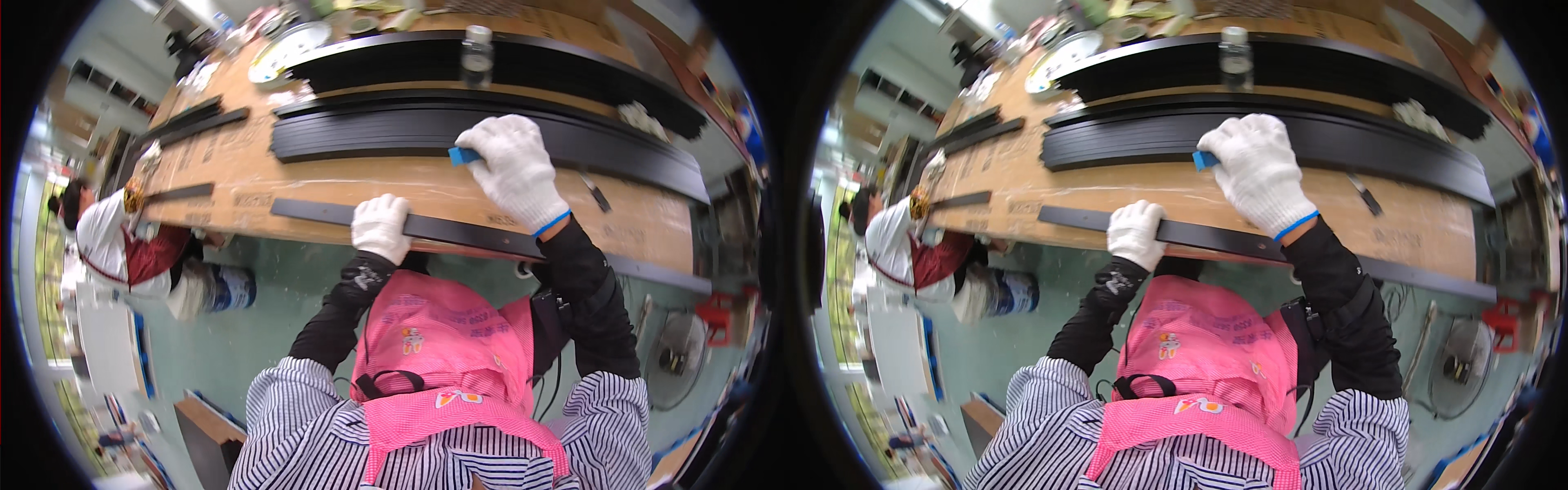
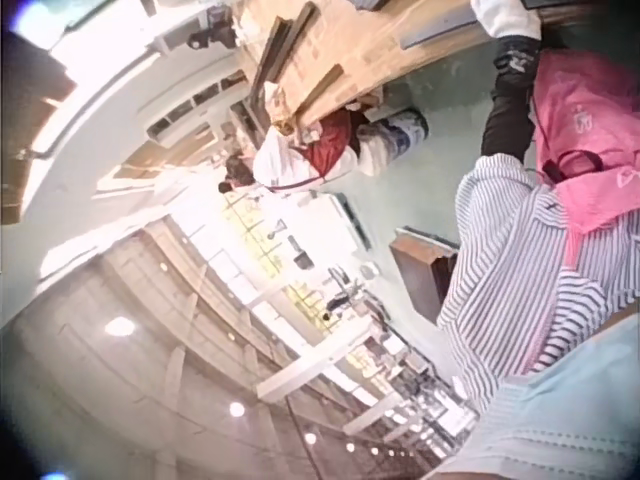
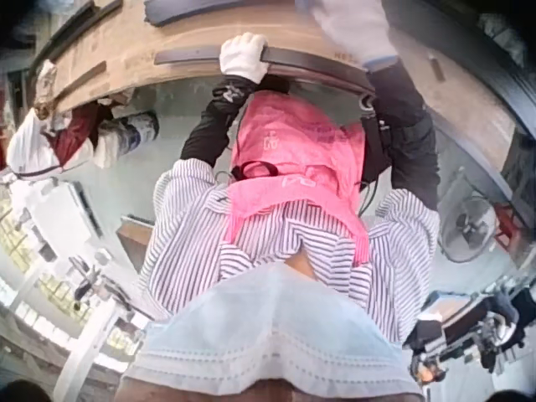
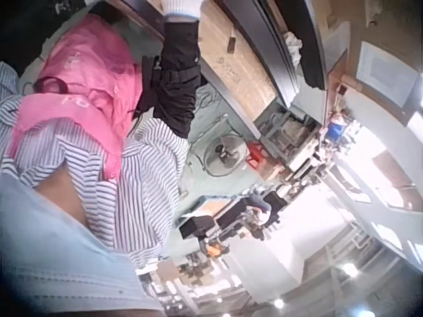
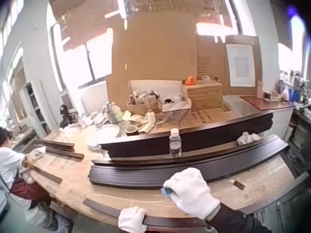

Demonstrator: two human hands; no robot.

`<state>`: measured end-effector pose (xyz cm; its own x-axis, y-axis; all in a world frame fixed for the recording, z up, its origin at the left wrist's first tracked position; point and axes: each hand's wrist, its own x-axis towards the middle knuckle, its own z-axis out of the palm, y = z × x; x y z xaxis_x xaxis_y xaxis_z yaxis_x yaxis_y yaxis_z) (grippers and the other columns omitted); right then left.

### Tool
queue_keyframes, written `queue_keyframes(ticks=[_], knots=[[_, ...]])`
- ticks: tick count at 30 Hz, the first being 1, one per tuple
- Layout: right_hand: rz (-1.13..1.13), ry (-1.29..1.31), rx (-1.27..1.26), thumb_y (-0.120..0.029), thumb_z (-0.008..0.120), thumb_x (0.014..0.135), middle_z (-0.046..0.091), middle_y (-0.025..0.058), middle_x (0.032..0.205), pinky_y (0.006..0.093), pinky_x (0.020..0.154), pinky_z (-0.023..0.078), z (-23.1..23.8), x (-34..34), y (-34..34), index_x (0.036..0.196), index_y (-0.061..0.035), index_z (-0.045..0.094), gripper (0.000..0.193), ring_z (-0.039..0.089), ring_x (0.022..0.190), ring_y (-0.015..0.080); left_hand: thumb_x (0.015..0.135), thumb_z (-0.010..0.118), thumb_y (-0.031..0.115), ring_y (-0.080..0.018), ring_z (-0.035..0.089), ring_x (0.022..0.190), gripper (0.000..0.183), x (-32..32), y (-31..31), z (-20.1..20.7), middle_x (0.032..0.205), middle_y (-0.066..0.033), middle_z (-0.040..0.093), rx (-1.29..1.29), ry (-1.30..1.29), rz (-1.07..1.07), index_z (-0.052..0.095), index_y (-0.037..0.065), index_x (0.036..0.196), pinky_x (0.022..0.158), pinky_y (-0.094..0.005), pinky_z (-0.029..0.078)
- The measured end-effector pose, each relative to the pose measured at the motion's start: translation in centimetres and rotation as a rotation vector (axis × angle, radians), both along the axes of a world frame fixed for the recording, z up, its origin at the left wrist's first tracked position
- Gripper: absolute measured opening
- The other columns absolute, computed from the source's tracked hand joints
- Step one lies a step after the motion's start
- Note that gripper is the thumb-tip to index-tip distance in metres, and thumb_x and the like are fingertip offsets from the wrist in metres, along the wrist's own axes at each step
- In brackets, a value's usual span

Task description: Applying black paint to curved rails and wiping them clean in a furniture manufacturing facility.

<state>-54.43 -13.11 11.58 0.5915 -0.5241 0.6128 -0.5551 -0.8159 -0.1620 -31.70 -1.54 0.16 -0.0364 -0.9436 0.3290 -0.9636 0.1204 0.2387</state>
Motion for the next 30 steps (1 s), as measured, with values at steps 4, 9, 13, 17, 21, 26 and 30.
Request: queue_keyframes(ticks=[4, 9, 13, 17, 21, 26, 30], knots=[[0.205, 0.18, 0.094, -0.02, 0.077, 0.08, 0.065, 0.0033, 0.095, 0.043, 0.096, 0.045, -2.5, 12.3, -0.2, 0.099, -0.0179, 0.072, 0.02, 0.063, 0.101, 0.0266, 0.067, 0.081, 0.018, -0.0329, 0.065, 0.106, 0.041, 0.3, -0.1, -0.7, 0.104, -0.0074, 0.067, 0.157, -0.004, 0.089, 0.068, 0.015, 0.105, 0.094, -0.0462, 0.048], [0.436, 0.3, 0.106, -0.019, 0.066, 0.086, 0.067, 0.0058, 0.09, 0.0413, 0.09, 0.045, -4.6, 28.1, 0.8, 0.088, -0.0179, 0.073, 0.007, 0.064, 0.1, 0.0265, 0.089, 0.069, 0.03, -0.028, 0.062, 0.118, 0.053, -4.6, 0.9, -9.7, 0.124, -0.0092, 0.066, -0.003, 0.796, 0.076, 0.058, 0.008, 0.136, 0.108, -0.0417, 0.046], [0.557, 0.358, -0.064, -0.016, 0.063, 0.086, 0.066, 0.0027, 0.089, 0.044, 0.105, 0.041, -6.5, 37.9, 1.3, 0.086, -0.0187, 0.071, 0.008, 0.064, 0.1, 0.023, 0.095, 0.066, 0.042, -0.0236, 0.057, 0.127, 0.058, -8.1, 0.3, -9.9, 0.136, -0.006, 0.06, 0.069, 1.518, -0.196, 0.051, 0.015, 0.144, 0.109, -0.0398, 0.043], [0.617, 0.417, -0.191, -0.013, 0.062, 0.085, 0.066, 0.0009, 0.093, 0.0466, 0.12, 0.033, -9.0, 43.3, 0.7, 0.086, -0.02, 0.07, 0.011, 0.063, 0.104, 0.0212, 0.092, 0.067, 0.038, -0.0254, 0.059, 0.118, 0.05, -6.9, 0.2, -9.1, 0.126, -0.0061, 0.062, 0.055, 1.497, -0.198, 0.055, 0.014, 0.134, 0.101, -0.0412, 0.044], [0.633, 0.452, -0.118, -0.011, 0.066, 0.083, 0.068, 0.0037, 0.108, 0.051, 0.123, 0.032, -9.6, 43.8, 0.0, 0.092, -0.0158, 0.071, 0.011, 0.062, 0.115, 0.0224, 0.089, 0.069, 0.034, -0.0272, 0.061, 0.109, 0.041, -5.9, 0.6, -8.8, 0.115, -0.0063, 0.063, 0.031, 1.476, -0.186, 0.058, 0.014, 0.124, 0.093, -0.0425, 0.046], [0.614, 0.226, -0.134, -0.012, 0.065, 0.087, 0.068, 0.0094, 0.124, 0.0576, 0.124, 0.028, -7.7, 38.5, 1.2, 0.116, -0.0116, 0.07, 0.029, 0.059, 0.126, 0.0257, 0.086, 0.07, 0.029, -0.0295, 0.064, 0.098, 0.03, -5.2, 0.3, -8.5, 0.102, -0.0064, 0.065, -0.014, 1.397, -0.137, 0.062, 0.013, 0.111, 0.083, -0.0442, 0.047], [0.513, 0.09, 0.067, -0.012, 0.062, 0.086, 0.068, 0.0089, 0.123, 0.0585, 0.119, 0.036, -3.0, 24.9, 3.0, 0.121, -0.0111, 0.068, 0.035, 0.062, 0.125, 0.0267, 0.083, 0.072, 0.025, -0.0313, 0.066, 0.089, 0.022, -4.7, -1.9, -6.0, 0.092, -0.0065, 0.067, -0.174, 0.952, -0.034, 0.066, 0.013, 0.1, 0.075, -0.0456, 0.049]])
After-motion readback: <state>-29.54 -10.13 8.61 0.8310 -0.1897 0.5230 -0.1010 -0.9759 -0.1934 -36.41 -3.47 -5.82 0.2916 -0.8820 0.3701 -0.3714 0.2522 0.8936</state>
